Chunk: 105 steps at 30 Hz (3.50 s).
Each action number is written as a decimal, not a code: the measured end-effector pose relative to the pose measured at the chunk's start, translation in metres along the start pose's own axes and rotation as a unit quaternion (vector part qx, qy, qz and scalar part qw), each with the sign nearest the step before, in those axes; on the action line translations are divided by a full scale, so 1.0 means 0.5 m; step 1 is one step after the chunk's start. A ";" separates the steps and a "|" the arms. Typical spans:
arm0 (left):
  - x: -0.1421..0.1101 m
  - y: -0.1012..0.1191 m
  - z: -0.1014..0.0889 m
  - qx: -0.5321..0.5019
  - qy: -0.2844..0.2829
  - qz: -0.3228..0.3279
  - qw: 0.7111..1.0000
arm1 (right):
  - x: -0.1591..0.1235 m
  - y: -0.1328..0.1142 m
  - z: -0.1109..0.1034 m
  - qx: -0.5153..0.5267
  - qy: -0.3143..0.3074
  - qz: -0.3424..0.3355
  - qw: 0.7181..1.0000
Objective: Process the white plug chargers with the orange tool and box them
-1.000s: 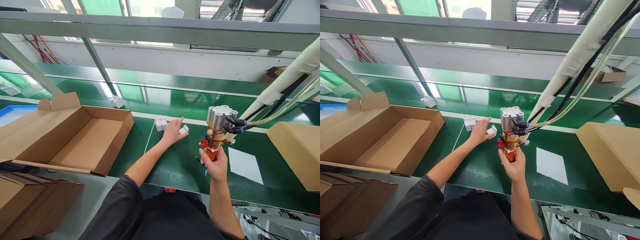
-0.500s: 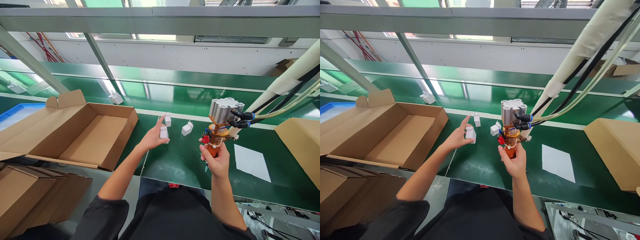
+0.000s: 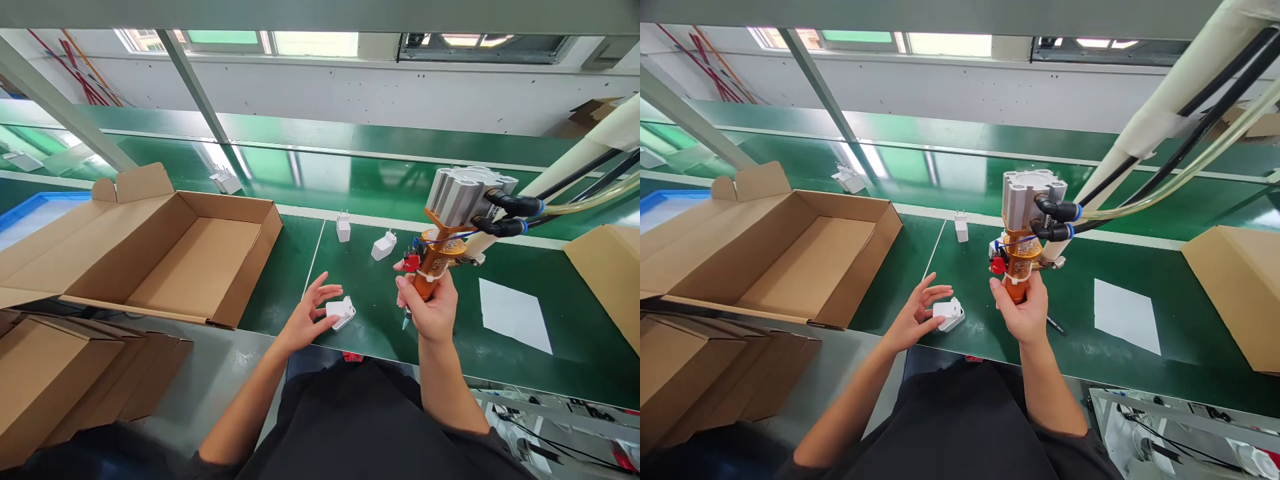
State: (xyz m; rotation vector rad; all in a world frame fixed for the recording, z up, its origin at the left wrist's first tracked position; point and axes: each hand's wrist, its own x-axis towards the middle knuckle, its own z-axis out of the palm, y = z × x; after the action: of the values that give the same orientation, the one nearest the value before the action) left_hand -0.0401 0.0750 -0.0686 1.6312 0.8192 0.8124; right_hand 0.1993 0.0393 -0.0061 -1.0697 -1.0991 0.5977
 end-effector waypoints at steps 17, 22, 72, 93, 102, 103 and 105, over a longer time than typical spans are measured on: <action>-0.032 -0.008 0.060 0.297 0.058 0.052 0.952 | -0.003 -0.027 0.134 0.014 -0.029 -0.042 0.999; -0.034 0.037 0.064 0.278 0.057 0.012 0.959 | 0.000 -0.035 0.160 -0.019 0.000 -0.056 0.998; -0.010 0.001 0.139 0.196 0.161 0.038 0.967 | -0.002 -0.036 0.155 0.045 -0.053 -0.090 0.994; -0.019 -0.017 0.145 0.283 0.175 0.065 0.941 | 0.001 -0.056 0.172 0.006 0.016 -0.038 0.999; -0.013 0.004 0.153 0.270 0.198 0.108 0.936 | -0.004 -0.043 0.172 -0.010 0.026 -0.026 0.999; -0.014 0.006 0.153 0.265 0.196 0.098 0.939 | -0.004 -0.043 0.172 -0.005 0.023 -0.026 0.999; -0.016 0.009 0.154 0.254 0.189 0.077 0.945 | -0.003 -0.046 0.172 0.004 0.020 -0.030 0.999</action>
State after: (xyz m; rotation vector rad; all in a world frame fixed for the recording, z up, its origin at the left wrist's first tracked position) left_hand 0.0209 0.0286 -0.0790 2.0427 1.2612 1.1115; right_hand 0.1173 0.0620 0.0199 -1.0351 -1.0903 0.5309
